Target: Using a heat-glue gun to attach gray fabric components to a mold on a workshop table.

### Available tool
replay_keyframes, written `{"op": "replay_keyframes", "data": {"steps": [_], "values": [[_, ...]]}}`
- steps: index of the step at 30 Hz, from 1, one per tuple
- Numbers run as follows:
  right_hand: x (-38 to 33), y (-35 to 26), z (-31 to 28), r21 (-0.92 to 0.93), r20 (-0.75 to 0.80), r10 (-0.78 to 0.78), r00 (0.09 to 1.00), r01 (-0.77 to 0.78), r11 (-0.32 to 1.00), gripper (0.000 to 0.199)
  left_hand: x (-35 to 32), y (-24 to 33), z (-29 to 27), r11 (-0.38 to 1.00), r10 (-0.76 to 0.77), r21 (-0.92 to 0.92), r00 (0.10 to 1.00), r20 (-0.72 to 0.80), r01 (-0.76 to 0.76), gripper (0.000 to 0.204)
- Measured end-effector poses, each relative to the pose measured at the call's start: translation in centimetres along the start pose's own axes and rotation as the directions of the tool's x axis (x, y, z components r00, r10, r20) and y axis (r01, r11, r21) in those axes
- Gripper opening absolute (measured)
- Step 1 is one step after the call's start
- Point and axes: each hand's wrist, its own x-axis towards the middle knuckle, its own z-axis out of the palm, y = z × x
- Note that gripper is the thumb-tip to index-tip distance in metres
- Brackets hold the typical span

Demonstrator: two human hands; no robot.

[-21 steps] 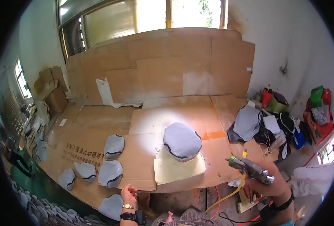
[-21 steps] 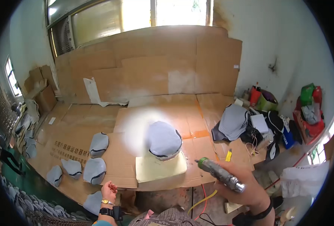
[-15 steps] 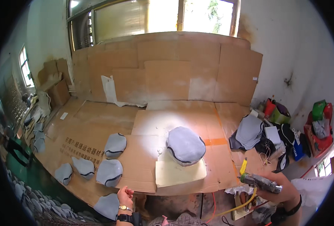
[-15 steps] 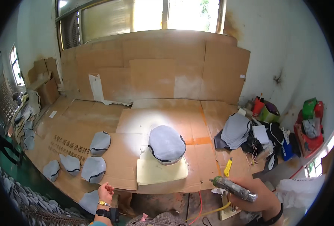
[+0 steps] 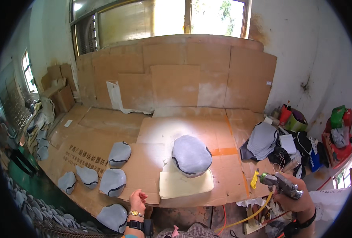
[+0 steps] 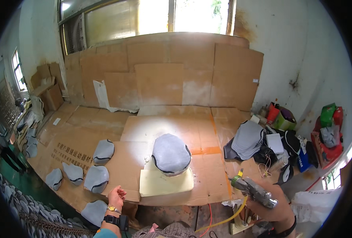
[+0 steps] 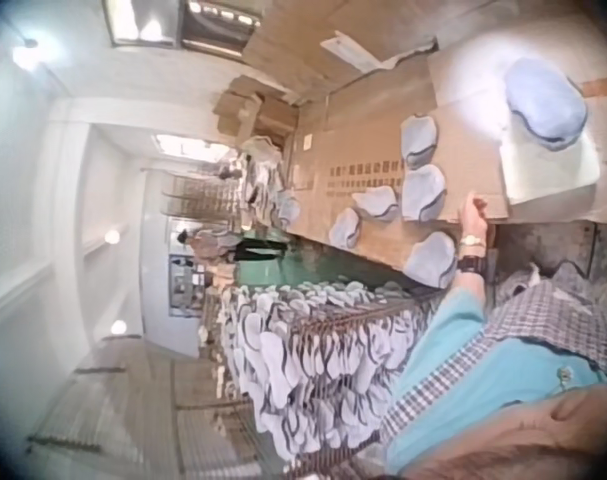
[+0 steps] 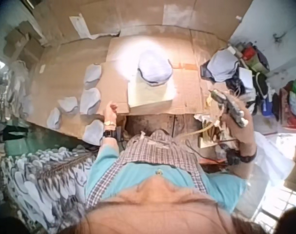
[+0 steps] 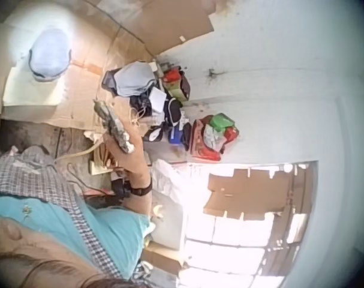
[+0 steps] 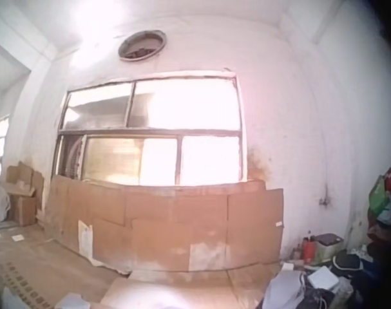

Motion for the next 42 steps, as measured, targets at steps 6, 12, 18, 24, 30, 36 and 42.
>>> {"op": "replay_keyframes", "data": {"steps": [6,12,18,24,30,36,42], "values": [[-1.3,1.0,-0.9,0.001,0.210,-0.042,0.977,0.043,0.999,0.045,-1.3,0.3,5.4,0.995,0.035,0.094,0.998,0.056,-0.040,0.008],[-1.7,1.7,-2.8,0.149,0.059,0.015,0.998,-0.024,0.989,0.042,-2.8,-0.4,11.2,0.985,0.089,0.125,0.974,0.209,-0.117,0.012],[-1.8,2.4,-3.2,0.195,0.129,0.078,0.989,-0.103,0.976,0.040,-3.4,-2.7,16.1,0.946,0.054,0.292,0.955,0.293,-0.143,0.015],[-0.8,5.0,-4.9,0.192,-0.027,0.042,0.999,-0.036,0.981,0.041,-3.1,-4.7,19.4,0.963,0.090,0.233,0.975,0.205,-0.138,0.020],[-2.2,7.7,-5.5,0.005,0.101,-0.088,0.991,0.088,0.996,0.045,-3.3,-4.3,20.0,0.962,0.126,0.221,0.978,0.169,-0.162,0.012],[-2.1,9.0,-4.1,0.077,0.049,0.085,0.995,-0.088,0.993,0.045,-9.3,-0.3,20.7,0.985,0.122,0.101,0.975,0.183,-0.142,0.010],[-0.8,10.6,-2.0,0.119,0.242,0.290,0.926,-0.325,0.938,0.019,-11.4,8.0,16.4,0.959,0.174,-0.245,0.979,0.102,-0.145,0.015]]}}
